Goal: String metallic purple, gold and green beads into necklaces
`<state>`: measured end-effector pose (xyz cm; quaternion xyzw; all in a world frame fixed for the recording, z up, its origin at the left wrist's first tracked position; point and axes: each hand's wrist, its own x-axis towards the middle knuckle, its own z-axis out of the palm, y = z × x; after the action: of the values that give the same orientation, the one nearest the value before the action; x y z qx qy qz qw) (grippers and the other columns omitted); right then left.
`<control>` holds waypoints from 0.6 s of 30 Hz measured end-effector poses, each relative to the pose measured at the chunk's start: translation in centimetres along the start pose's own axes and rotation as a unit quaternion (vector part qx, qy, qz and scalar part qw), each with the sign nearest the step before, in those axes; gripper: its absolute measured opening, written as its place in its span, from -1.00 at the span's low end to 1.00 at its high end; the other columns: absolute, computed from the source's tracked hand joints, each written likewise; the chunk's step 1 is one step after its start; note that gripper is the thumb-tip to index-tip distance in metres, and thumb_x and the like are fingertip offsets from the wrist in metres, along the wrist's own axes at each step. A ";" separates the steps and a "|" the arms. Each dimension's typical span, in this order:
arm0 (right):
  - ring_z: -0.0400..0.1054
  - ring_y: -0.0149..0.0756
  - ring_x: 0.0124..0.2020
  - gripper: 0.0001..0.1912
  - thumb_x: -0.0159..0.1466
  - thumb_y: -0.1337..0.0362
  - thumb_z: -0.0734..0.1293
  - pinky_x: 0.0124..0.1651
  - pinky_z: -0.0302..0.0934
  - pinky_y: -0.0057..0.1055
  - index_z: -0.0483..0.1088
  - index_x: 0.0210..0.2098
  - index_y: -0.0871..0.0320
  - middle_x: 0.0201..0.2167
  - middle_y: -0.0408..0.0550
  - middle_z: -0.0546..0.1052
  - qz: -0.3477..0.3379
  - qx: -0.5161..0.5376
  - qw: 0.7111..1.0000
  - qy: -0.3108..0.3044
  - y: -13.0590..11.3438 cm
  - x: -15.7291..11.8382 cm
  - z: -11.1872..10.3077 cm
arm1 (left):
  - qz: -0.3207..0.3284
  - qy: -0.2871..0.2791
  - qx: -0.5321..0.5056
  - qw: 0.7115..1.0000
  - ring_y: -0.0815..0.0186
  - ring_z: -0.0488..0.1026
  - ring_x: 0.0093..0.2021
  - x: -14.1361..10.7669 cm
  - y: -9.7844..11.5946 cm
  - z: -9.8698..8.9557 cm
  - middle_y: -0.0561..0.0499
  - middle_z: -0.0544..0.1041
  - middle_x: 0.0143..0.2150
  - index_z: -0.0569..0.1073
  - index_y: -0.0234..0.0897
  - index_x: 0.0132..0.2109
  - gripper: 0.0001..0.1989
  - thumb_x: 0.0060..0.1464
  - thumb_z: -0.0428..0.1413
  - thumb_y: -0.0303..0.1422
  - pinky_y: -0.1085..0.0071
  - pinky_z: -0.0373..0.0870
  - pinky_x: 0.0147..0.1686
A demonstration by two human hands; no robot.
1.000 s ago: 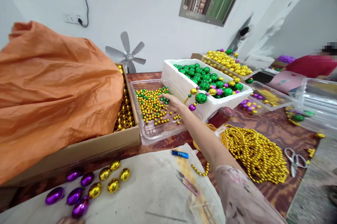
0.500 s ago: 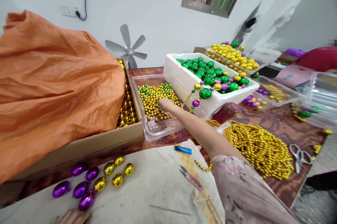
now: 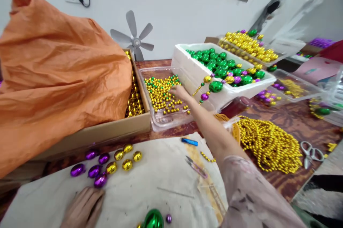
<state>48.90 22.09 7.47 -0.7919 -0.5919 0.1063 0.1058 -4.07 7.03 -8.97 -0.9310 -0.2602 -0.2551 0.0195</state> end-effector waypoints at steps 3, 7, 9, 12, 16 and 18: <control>0.39 -0.37 -0.32 -0.67 0.46 0.17 0.18 -0.28 0.20 -0.54 0.48 -0.03 0.24 -0.28 -0.10 0.53 -0.103 0.162 0.978 0.085 -0.7 -5.6 -1.2 | -0.008 -0.017 -0.019 1.000 0.24 0.54 -0.21 1.8 0.7 -1.1 -0.05 0.60 -0.21 0.50 -0.22 -0.08 -0.83 0.28 0.04 -0.33 0.36 0.43 -0.15; 0.42 -0.28 -0.22 -0.79 0.40 0.18 0.29 -0.16 0.23 -0.46 0.50 -0.10 0.13 -0.27 -0.11 0.54 -0.264 0.215 0.939 -0.044 -3.5 -15.2 3.7 | -0.055 -0.045 -0.036 0.997 0.25 0.49 -0.26 2.4 1.4 -1.2 -0.05 0.57 -0.28 0.50 -0.24 -0.15 -0.83 0.30 0.01 -0.35 0.33 0.40 -0.18; 0.43 -0.21 -0.14 -0.81 0.41 0.25 0.28 -0.12 0.22 -0.42 0.50 -0.09 0.13 -0.18 -0.02 0.55 -0.221 0.088 0.966 -0.102 -5.1 -18.9 7.6 | -0.081 -0.060 -0.041 0.994 0.23 0.47 -0.25 2.2 1.9 -1.1 -0.07 0.56 -0.29 0.50 -0.25 -0.17 -0.79 0.31 -0.02 -0.34 0.30 0.40 -0.17; 0.40 -0.10 -0.07 -0.72 0.45 0.32 0.17 -0.15 0.21 -0.34 0.48 -0.01 0.16 -0.06 0.13 0.51 -0.149 -0.032 0.983 -0.103 -7.1 -21.9 12.5 | -0.101 -0.103 -0.056 0.988 0.20 0.44 -0.23 2.3 2.4 -1.2 -0.11 0.55 -0.29 0.49 -0.26 -0.20 -0.76 0.29 -0.07 -0.35 0.27 0.40 -0.15; 0.28 0.00 0.07 -0.64 0.47 0.33 0.09 -0.05 0.22 -0.26 0.42 0.12 0.17 0.06 0.22 0.43 -0.154 -0.051 0.984 -0.072 -8.2 -23.2 15.3 | -0.126 -0.136 -0.072 0.980 0.16 0.43 -0.22 3.6 2.7 -2.3 -0.18 0.54 -0.27 0.49 -0.28 -0.24 -0.71 0.28 -0.10 -0.31 0.22 0.40 -0.14; 0.23 0.03 0.11 -0.62 0.48 0.27 0.11 0.04 0.20 -0.20 0.37 0.19 0.16 0.11 0.23 0.39 -0.149 -0.058 0.985 -0.060 -8.3 -23.6 15.5 | -0.144 -0.168 -0.096 0.970 0.16 0.44 -0.20 4.5 2.7 -3.4 -0.18 0.55 -0.26 0.50 -0.28 -0.25 -0.69 0.27 -0.10 -0.28 0.23 0.41 -0.12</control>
<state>30.19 2.42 -3.87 -0.6917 -0.7139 0.1023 0.0389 -1.00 6.25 -3.61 -0.9106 -0.3657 -0.1195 -0.1511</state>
